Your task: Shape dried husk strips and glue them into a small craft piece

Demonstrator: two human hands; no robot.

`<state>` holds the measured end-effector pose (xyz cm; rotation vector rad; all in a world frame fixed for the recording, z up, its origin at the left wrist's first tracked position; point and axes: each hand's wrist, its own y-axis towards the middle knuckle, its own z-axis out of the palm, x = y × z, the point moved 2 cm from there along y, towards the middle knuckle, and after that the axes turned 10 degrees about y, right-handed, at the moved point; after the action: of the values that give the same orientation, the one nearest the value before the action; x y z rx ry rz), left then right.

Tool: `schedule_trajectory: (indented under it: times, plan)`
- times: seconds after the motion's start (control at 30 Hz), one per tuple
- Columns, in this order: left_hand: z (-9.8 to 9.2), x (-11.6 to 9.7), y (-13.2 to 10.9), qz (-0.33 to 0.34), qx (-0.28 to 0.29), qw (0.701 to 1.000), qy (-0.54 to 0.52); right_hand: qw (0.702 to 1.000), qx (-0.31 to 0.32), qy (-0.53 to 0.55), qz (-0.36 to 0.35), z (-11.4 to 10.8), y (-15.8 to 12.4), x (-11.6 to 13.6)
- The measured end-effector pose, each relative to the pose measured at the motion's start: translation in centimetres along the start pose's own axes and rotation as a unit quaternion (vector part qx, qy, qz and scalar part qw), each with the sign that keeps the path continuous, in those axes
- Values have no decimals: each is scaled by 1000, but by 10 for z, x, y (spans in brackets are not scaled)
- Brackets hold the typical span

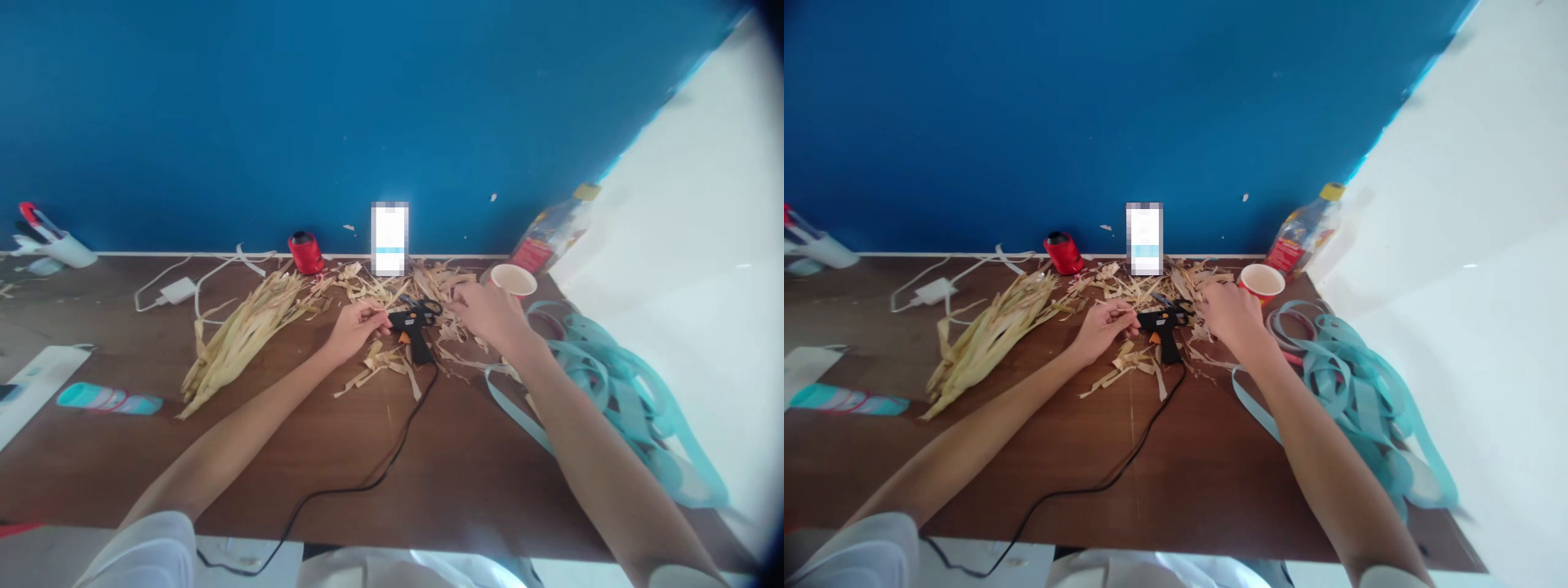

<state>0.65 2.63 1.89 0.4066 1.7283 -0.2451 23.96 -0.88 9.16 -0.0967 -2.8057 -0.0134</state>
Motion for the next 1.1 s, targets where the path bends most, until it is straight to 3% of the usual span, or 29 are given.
schedule_trajectory:
  times: [0.2, 0.4, 0.57, 0.73, 0.9, 1.1]
  plan:
    - [8, 6, -5, -2, 21, 999, 38, 996, 38, 28, -77, 6, 5, -1]
    - [10, 4, -12, 60, 21, 983, 173, 993, 60, 99, -24, 2, 2, 3]
    - [13, -3, -17, 158, 2, 943, 292, 929, 177, 323, -27, -5, -11, 22]
    - [13, -2, -20, 198, 0, 926, 322, 884, 232, 405, -36, 3, -22, 42]
    - [12, 0, -22, 225, -11, 910, 349, 871, 241, 426, -30, 20, -21, 48]
    - [13, 3, -23, 241, -11, 906, 348, 867, 226, 443, -11, 22, -17, 46]
